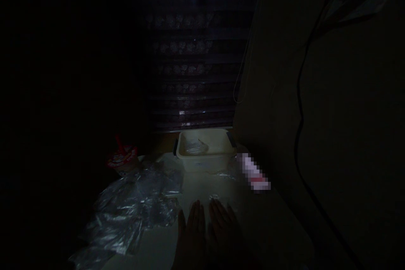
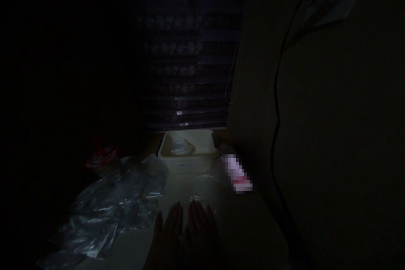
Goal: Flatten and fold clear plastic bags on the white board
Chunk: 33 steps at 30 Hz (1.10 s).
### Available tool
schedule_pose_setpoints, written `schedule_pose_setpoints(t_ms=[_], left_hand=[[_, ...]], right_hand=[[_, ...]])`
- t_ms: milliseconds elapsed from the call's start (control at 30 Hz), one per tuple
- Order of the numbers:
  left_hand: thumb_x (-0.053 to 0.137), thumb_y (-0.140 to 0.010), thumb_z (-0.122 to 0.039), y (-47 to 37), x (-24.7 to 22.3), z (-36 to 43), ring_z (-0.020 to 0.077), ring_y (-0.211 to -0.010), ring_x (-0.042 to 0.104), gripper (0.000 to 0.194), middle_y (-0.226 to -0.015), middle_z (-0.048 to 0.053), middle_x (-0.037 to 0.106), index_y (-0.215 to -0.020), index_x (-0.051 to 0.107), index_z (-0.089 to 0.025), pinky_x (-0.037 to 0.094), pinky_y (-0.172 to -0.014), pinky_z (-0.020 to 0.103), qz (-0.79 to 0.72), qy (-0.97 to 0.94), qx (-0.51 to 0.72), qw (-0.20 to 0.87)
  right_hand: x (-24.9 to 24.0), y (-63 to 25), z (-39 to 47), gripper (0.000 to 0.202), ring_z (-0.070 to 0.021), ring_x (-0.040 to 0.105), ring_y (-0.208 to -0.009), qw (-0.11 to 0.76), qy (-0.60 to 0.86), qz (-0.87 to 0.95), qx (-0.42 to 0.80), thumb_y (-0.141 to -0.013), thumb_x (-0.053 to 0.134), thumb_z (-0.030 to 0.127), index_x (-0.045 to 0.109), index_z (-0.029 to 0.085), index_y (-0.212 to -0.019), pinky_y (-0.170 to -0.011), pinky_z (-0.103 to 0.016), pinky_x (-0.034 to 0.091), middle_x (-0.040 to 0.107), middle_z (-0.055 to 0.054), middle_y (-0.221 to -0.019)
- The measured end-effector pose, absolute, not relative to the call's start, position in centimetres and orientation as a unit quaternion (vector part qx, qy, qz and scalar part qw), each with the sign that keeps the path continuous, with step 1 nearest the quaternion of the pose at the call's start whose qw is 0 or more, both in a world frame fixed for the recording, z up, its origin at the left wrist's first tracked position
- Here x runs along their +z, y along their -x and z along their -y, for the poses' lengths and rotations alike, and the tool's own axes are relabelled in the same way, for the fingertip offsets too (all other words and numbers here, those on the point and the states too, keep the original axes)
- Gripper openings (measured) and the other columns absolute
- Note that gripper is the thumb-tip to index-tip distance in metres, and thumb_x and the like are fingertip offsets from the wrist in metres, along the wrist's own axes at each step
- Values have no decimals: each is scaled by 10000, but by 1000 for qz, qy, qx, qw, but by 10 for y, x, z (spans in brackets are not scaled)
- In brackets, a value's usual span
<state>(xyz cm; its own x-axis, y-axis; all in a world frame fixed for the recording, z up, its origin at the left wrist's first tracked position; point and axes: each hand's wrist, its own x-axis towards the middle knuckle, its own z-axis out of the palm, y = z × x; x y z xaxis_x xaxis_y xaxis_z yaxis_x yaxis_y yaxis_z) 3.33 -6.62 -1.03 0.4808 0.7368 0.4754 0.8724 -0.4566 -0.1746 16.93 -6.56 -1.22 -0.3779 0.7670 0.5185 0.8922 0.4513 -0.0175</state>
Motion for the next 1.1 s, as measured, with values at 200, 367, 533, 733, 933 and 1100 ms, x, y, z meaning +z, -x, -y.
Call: schedule_pose_setpoints(t_ms=[200, 367, 533, 733, 933, 1100], left_hand=[[304, -782, -368, -31, -24, 62, 254, -1168, 250, 454, -1142, 123, 496, -1128, 450, -113, 39, -945, 501, 486, 822, -182, 233], [348, -758, -383, -29, -30, 61, 286, -1154, 273, 491, -1172, 144, 461, -1152, 415, -97, 88, -935, 497, 485, 822, -180, 238], [360, -749, -385, -29, -31, 61, 295, -1158, 264, 511, -1195, 142, 435, -1186, 373, -119, 112, -924, 499, 504, 815, -176, 225], [363, -752, -374, -27, -33, 61, 296, -1165, 254, 501, -1192, 140, 439, -1188, 369, -128, 111, -921, 511, 497, 818, -177, 227], [360, -751, -385, -27, -30, 62, 303, -1163, 252, 508, -1198, 142, 432, -1188, 371, -126, 94, -920, 518, 500, 819, -169, 223], [370, -750, -345, -27, -28, 63, 302, -1159, 263, 506, -1203, 148, 426, -1202, 350, -119, 91, -920, 518, 500, 821, -171, 219]], right_hand=[[-25, -193, 61, 470, -215, 356, -1122, 220, 507, 815, -171, -790, 335, 289, 310, 112, -1225, -911, -409, 238, 436, -107, -1202], [-37, -203, 59, 494, -225, 371, -1110, 214, 544, 791, -180, -789, 347, 314, 279, 122, -1239, -890, -420, 251, 432, -109, -1206], [-32, -203, 61, 488, -225, 375, -1107, 223, 544, 790, -174, -789, 333, 324, 290, 125, -1233, -888, -416, 253, 437, -109, -1201], [-28, -203, 60, 473, -231, 383, -1099, 215, 534, 794, -195, -780, 357, 327, 351, 101, -1195, -880, -415, 255, 462, -117, -1177], [-28, -204, 60, 448, -222, 380, -1103, 202, 532, 797, -203, -786, 361, 326, 379, 102, -1174, -892, -418, 238, 457, -111, -1183], [-31, -204, 61, 466, -226, 352, -1125, 205, 538, 795, -192, -793, 345, 338, 350, 106, -1197, -898, -417, 238, 427, -104, -1210]])
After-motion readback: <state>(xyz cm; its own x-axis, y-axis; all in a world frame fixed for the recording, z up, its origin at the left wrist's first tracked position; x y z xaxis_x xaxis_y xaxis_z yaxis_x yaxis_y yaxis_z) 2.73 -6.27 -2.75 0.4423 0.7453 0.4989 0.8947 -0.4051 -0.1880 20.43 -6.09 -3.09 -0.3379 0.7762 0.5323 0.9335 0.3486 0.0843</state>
